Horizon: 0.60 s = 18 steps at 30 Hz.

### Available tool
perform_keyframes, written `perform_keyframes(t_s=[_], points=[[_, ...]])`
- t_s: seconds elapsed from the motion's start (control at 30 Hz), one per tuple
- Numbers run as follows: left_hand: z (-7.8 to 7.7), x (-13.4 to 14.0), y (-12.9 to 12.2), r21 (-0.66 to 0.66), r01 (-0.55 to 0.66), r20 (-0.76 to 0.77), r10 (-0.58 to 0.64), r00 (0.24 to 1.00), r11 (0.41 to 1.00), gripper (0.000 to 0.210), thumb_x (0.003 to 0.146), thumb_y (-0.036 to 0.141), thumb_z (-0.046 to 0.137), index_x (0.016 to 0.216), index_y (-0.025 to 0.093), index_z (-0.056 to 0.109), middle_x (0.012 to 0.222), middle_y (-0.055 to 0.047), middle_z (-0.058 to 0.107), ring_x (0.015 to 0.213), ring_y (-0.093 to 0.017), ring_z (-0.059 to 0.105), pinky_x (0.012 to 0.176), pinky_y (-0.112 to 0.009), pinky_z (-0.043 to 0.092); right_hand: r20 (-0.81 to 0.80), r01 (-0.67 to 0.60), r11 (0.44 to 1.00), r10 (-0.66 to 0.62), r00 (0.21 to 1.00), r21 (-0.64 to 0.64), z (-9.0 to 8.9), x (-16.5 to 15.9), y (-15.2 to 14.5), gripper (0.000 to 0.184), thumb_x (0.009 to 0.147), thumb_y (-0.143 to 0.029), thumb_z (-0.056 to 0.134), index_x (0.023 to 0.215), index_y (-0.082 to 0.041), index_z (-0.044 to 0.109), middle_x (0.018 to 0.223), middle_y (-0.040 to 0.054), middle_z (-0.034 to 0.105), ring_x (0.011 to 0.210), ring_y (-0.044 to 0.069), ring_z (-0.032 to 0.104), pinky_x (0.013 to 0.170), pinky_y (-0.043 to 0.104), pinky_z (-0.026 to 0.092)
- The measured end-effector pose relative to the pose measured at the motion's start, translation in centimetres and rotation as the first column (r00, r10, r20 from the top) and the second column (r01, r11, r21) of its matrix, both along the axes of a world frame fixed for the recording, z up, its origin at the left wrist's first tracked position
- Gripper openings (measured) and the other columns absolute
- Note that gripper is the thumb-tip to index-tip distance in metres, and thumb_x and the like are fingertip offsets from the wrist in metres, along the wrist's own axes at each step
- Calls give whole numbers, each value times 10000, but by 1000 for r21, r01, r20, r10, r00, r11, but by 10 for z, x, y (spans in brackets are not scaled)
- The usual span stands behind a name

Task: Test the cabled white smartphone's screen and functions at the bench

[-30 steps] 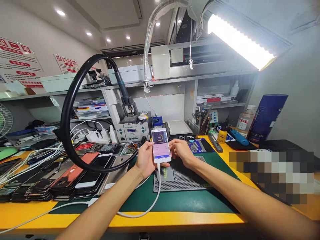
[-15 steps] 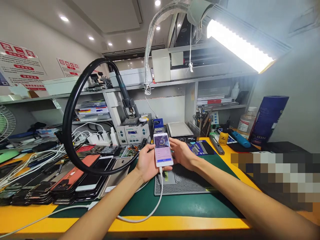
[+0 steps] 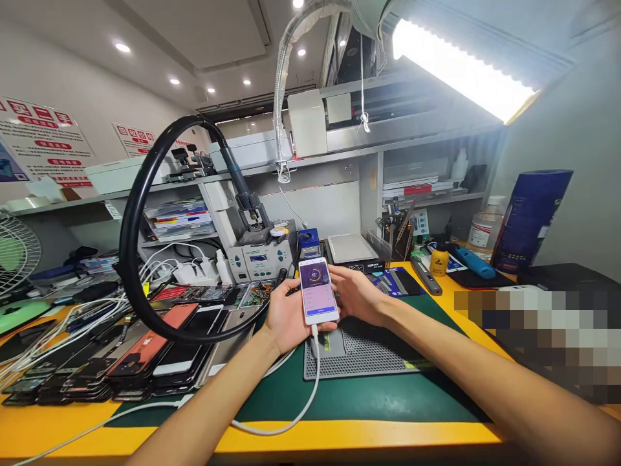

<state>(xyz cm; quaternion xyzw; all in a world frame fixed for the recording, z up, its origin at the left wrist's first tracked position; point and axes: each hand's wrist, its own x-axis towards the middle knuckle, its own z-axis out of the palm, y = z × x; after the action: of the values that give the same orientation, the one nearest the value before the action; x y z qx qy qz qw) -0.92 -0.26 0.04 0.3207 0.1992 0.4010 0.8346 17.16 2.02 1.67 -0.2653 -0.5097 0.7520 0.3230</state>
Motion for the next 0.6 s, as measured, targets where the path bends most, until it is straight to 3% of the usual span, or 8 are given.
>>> perform_keyframes(t_s=[0.23,0.4,0.6], points=[[0,1,0,-11,-19,-9,19,1000,1000,538,889,479,452,1237,86,569,1094,-231,650,938,-356,663,731,-513,563,49,56,998,-56,997,-4,-3,-6,0,352,888,-514,477,1001,-201,592,899,53,641,742,209,585,607,314,477],[0,3,-2,-5,-29,-4,29,1000,1000,530,898,470,441,1244,89,566,1094,-225,654,917,-338,667,716,-503,573,133,179,984,-179,975,12,-9,-13,-2,348,913,-467,430,983,-172,603,867,65,639,710,187,567,579,278,442],[1,5,-4,12,-48,-17,48,999,999,524,908,465,425,1269,112,564,1085,-210,661,884,-313,674,690,-472,590,126,283,953,-295,947,104,-18,-14,1,333,860,-482,505,1021,-202,584,839,42,617,668,183,562,534,269,434]])
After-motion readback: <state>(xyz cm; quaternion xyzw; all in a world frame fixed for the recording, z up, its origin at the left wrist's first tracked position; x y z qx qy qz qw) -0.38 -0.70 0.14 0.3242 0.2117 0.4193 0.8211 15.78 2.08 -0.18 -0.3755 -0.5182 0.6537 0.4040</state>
